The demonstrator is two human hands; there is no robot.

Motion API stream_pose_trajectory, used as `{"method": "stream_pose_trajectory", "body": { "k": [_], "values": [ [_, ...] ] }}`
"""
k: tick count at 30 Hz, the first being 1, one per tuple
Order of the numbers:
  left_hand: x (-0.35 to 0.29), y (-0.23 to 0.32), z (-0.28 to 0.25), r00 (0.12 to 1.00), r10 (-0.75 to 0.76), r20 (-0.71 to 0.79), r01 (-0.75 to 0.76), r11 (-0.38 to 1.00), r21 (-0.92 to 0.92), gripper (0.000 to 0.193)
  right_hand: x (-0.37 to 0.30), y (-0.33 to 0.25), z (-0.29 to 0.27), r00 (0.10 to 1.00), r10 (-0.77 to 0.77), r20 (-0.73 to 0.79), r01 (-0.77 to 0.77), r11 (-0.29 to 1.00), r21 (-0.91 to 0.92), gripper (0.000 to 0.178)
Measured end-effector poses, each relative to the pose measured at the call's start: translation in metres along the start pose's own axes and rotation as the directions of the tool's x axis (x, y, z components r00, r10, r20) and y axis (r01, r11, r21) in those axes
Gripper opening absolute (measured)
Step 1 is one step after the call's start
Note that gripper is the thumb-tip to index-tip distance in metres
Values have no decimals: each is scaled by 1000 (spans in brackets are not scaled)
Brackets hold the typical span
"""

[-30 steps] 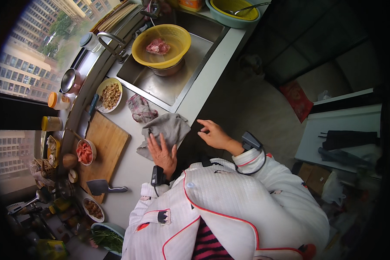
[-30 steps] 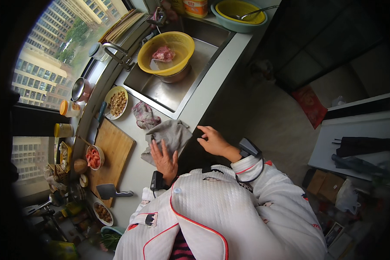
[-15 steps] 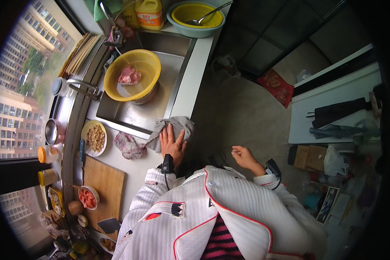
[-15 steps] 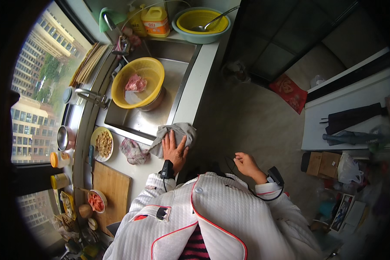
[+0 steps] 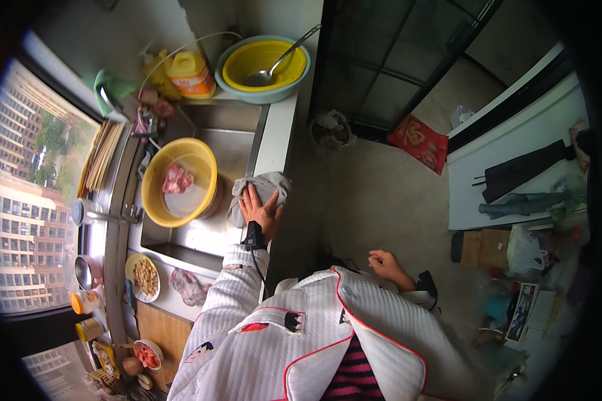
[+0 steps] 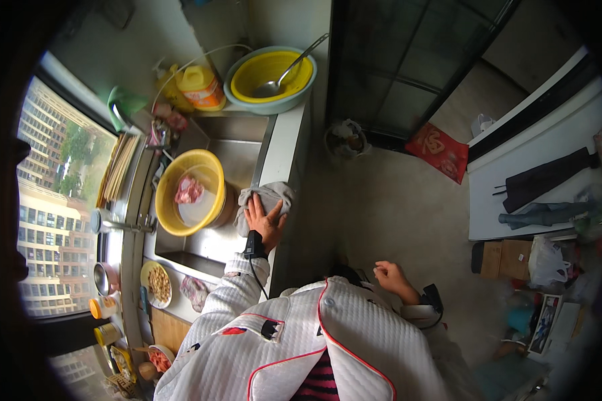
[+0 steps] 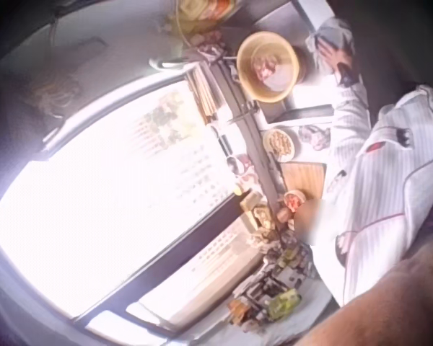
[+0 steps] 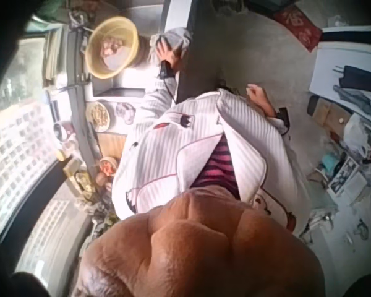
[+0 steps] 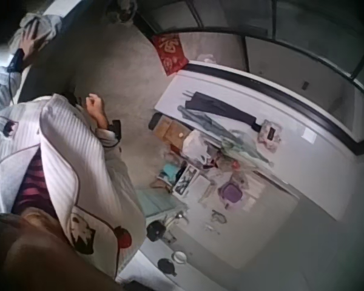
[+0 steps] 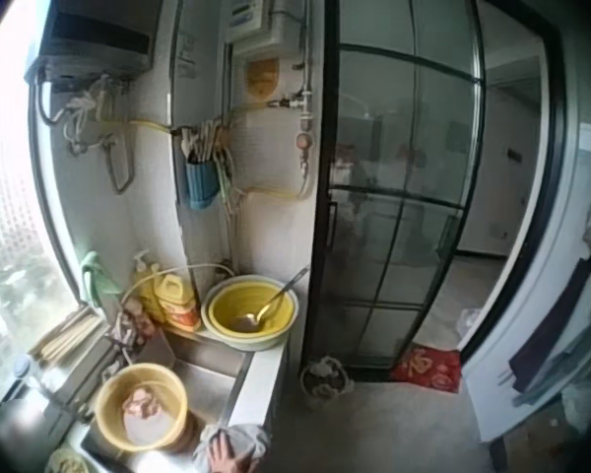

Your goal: The person mixes sliced meat in a bowl using chopsticks, then retrieves a bottle of oil and returns to the counter. They continue mixing the meat, wipe the countertop and stovetop with a cloth, and finally open the refrigerator to remove a bag of vegetables.

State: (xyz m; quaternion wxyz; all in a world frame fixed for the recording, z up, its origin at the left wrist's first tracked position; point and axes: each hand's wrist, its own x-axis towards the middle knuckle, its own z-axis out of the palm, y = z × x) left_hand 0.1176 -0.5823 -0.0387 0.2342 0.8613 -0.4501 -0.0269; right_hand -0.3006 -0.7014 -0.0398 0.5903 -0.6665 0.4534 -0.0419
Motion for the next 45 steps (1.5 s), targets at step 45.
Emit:
{"method": "stream_pose_trajectory", "body": {
  "k": [45],
  "values": [
    [206,185,196,533,314,785,-230,947,-223,56,0,19,-71,625,290,-725,-203,957,209,34]
  ]
}}
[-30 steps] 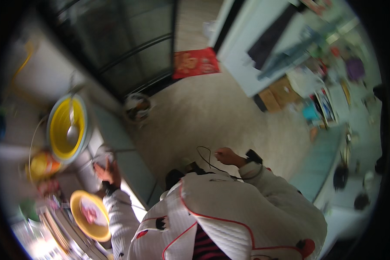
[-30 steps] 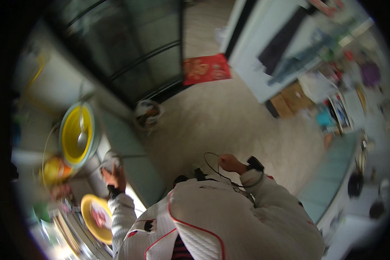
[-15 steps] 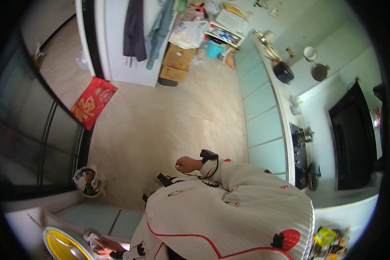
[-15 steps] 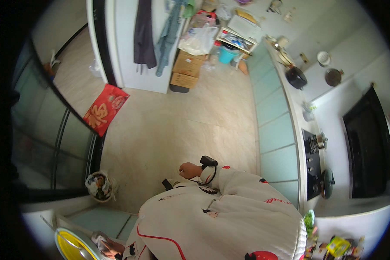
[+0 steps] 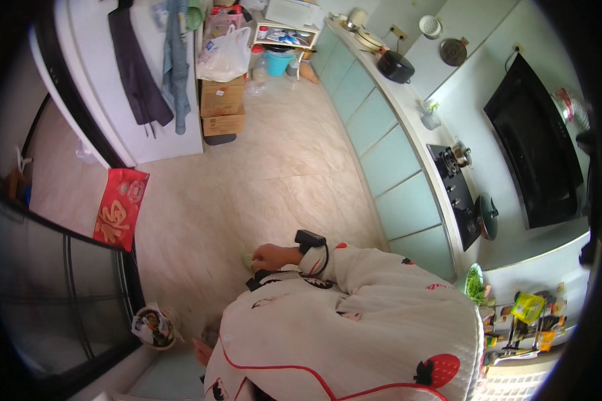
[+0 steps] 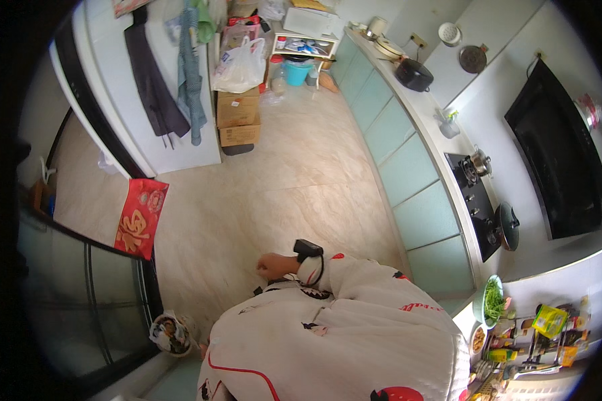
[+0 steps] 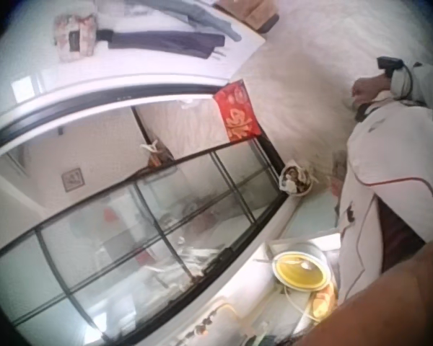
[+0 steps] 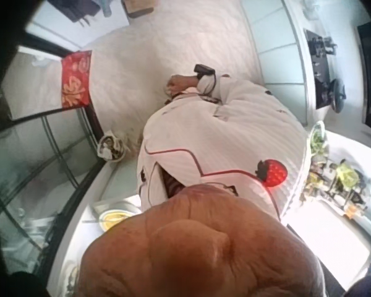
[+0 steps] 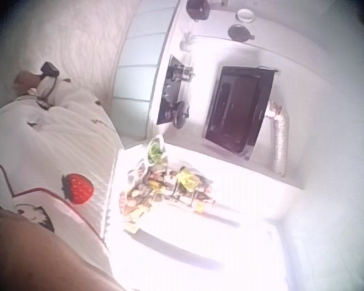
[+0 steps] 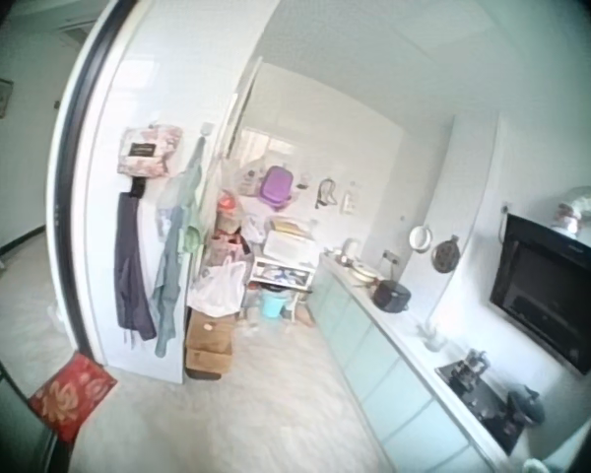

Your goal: The person mixes sliced meat in a bowl using chopsticks, then retrieves a bottle of oil and returns to the counter. They continue mixing the meat, wipe the countertop and stovetop with a cloth, and finally open the refrigerator to remove a bag of vegetables.

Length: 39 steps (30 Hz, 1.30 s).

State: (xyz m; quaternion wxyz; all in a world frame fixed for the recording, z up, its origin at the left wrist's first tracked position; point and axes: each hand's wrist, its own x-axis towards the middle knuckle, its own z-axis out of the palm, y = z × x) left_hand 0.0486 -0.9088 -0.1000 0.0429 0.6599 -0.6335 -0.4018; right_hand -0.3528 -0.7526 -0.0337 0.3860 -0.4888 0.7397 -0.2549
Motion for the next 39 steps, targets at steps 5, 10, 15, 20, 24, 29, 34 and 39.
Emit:
{"method": "stream_pose_trajectory", "body": {
  "k": [5,10,15,20,24,29,34,39],
  "values": [
    [15,177,0,925,379,32,-327,835,-442,57,52,-70,-46,981,-122,-148,165,929,332,53],
    [-13,329,10,564,639,522,2,632,-775,62,58,-103,-90,944,-209,-257,319,783,535,49],
    [-32,393,67,641,535,550,-36,737,-675,35,48,-46,-141,980,105,-166,1,842,540,29],
    [-10,424,89,657,389,645,215,724,-655,42,43,5,-166,867,329,-374,189,478,858,27],
    [17,459,101,486,457,745,414,630,-657,60,56,1,-177,824,214,-525,208,748,631,59],
    [41,508,131,219,458,862,160,854,-495,63,80,-14,-192,671,-169,-722,271,962,27,61],
    [49,560,157,-150,458,876,558,771,-307,49,73,18,-235,759,421,-497,80,697,712,54],
    [74,596,204,-166,336,927,172,935,-309,46,38,22,-259,696,545,-468,262,415,871,41]
  ]
}}
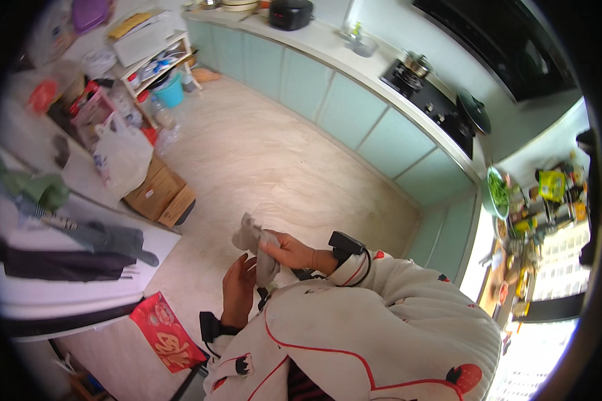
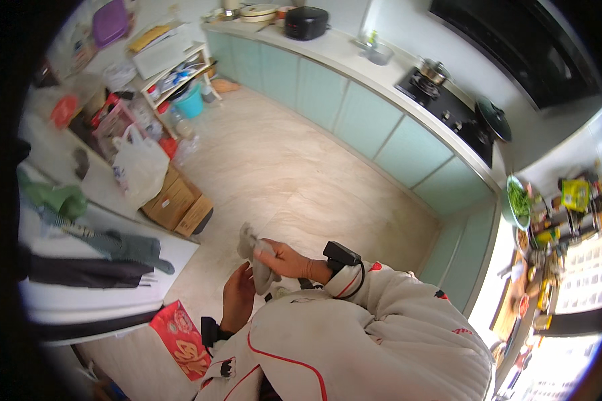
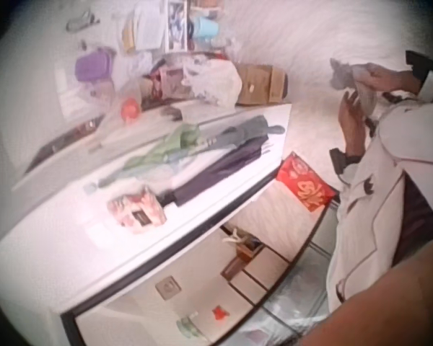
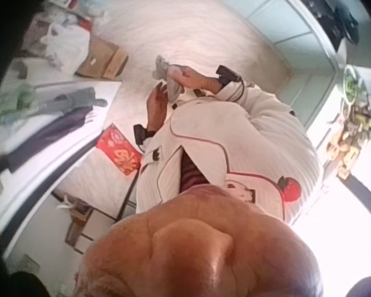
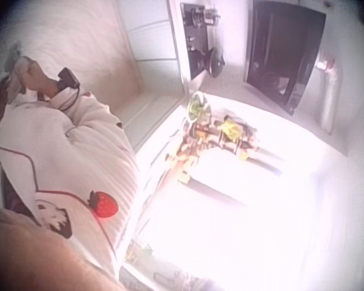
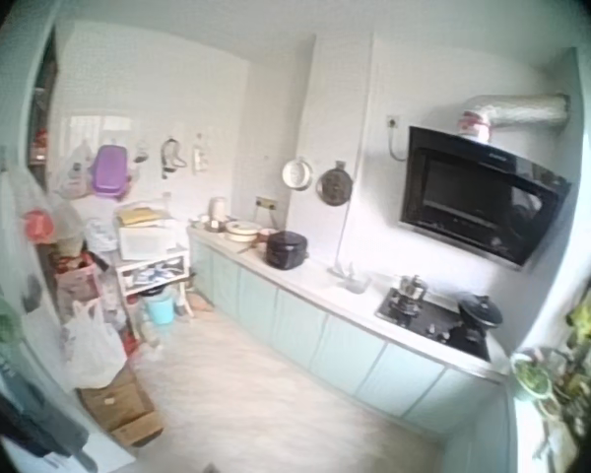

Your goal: The person mixes sliced meat in a bowl using chopsticks, then retrieves a bottle of oil and returns to the counter. They continue mixing the meat, wipe the countertop and stovetop with a cloth, and finally open the refrigerator to remove a bag of vegetables.

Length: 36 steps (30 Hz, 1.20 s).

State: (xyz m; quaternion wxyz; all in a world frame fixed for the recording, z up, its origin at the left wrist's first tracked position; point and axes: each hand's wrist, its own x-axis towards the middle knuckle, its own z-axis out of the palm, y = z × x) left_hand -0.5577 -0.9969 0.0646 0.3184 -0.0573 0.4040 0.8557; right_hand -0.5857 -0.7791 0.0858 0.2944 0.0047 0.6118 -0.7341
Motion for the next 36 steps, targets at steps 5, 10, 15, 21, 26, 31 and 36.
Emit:
{"method": "stream_pose_trajectory", "body": {
  "k": [5,10,15,21,26,31,36],
  "values": [
    [84,-2,7,930,188,315,-364,586,724,43,2,-12,-5,665,-742,84,591,453,-667,46],
    [161,6,64,686,280,671,-721,142,678,34,22,-29,-66,635,-744,-210,508,606,-612,35],
    [217,53,117,946,-43,320,-221,637,738,27,62,-67,-153,862,-182,-473,237,970,60,37],
    [292,79,137,994,-70,88,3,800,600,37,88,-102,-265,843,179,-507,173,802,572,61],
    [357,80,94,962,-144,-231,255,777,575,40,89,-95,-347,831,264,-489,258,597,760,44],
    [419,86,41,933,-219,-287,349,747,565,37,87,-83,-409,773,282,-569,438,413,799,23],
    [517,103,16,917,-306,-256,397,634,664,38,87,-120,-468,628,196,-753,643,415,644,46]
  ]
}}
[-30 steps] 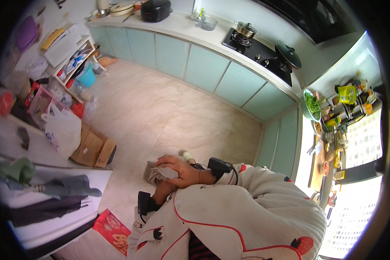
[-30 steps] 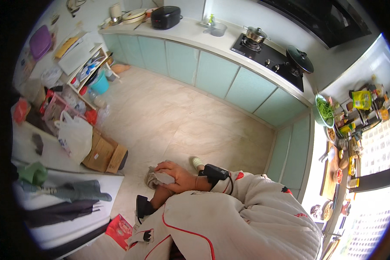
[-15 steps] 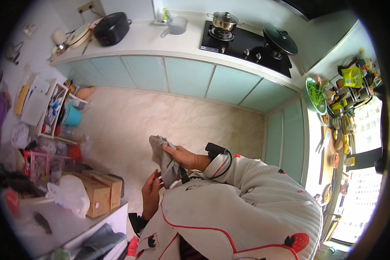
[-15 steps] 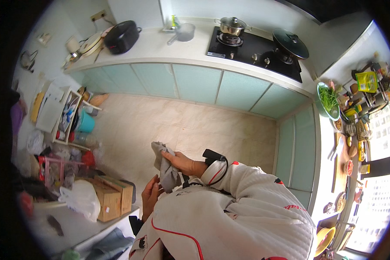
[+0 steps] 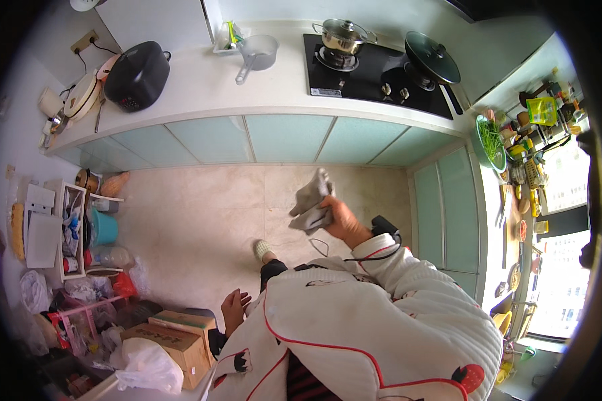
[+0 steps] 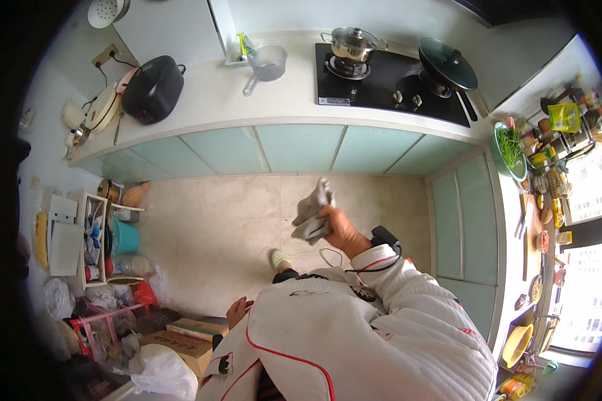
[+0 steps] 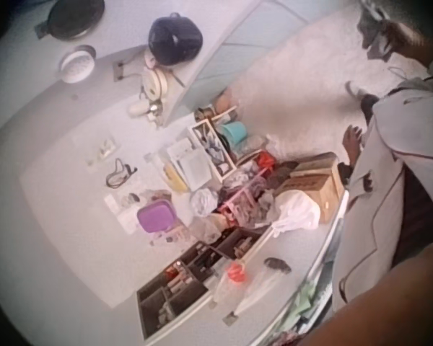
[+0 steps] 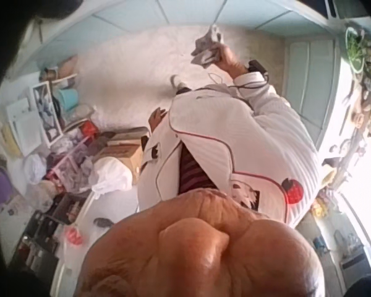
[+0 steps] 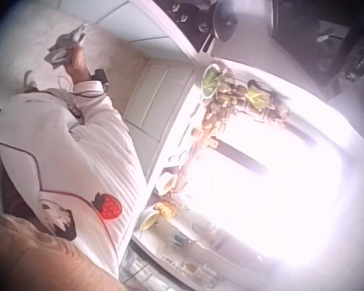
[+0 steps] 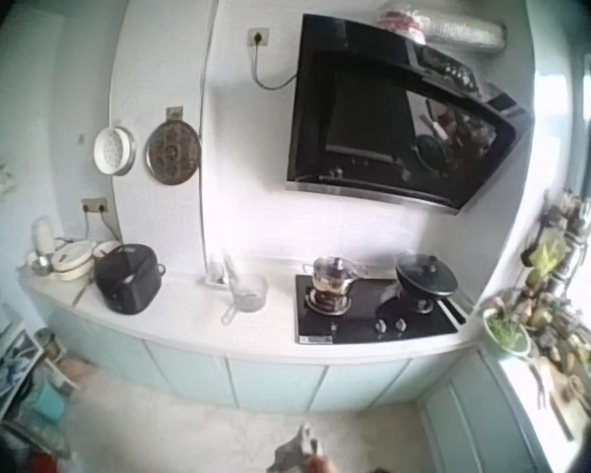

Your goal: The person mixes sliced meat in a bowl using chopsticks, then retrieves a bottle of oil and returns to the counter. They continue mixing the meat, wipe the countertop and stovetop with a cloth, and finally open the refrigerator to remove a bag of vegetables.

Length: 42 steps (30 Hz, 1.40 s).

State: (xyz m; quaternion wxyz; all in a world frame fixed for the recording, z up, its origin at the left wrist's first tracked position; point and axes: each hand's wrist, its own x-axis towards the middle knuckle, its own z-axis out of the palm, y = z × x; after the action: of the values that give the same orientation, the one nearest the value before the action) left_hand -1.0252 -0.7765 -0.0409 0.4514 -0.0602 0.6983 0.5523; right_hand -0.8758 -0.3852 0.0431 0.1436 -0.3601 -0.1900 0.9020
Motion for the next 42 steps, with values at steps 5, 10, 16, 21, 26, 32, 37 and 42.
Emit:
{"method": "stream_pose_trajectory", "body": {
  "k": [5,10,16,21,26,32,37,42],
  "values": [
    [73,68,-18,1000,-8,-7,8,999,41,37,15,-70,43,911,-407,-64,407,913,-10,45],
    [147,124,-18,994,71,81,-88,968,237,35,21,-126,51,769,-543,-338,568,822,-28,33],
    [202,177,26,969,93,230,-162,939,303,35,36,-181,57,390,-861,-325,735,504,-454,28],
    [235,214,66,957,113,269,-199,927,318,35,121,-220,55,230,-964,134,786,103,-610,46],
    [260,263,85,967,140,211,-206,919,335,36,247,-243,36,592,-770,238,-122,-377,-918,76],
    [281,344,141,978,188,87,-206,932,298,40,344,-267,45,673,-598,436,13,-580,-815,76],
    [329,414,220,894,426,136,-446,823,353,50,406,-308,72,664,-619,420,54,-521,-852,69],
    [357,463,298,924,255,287,-326,916,236,65,452,-347,78,611,-663,432,20,-533,-846,65]
  ]
}}
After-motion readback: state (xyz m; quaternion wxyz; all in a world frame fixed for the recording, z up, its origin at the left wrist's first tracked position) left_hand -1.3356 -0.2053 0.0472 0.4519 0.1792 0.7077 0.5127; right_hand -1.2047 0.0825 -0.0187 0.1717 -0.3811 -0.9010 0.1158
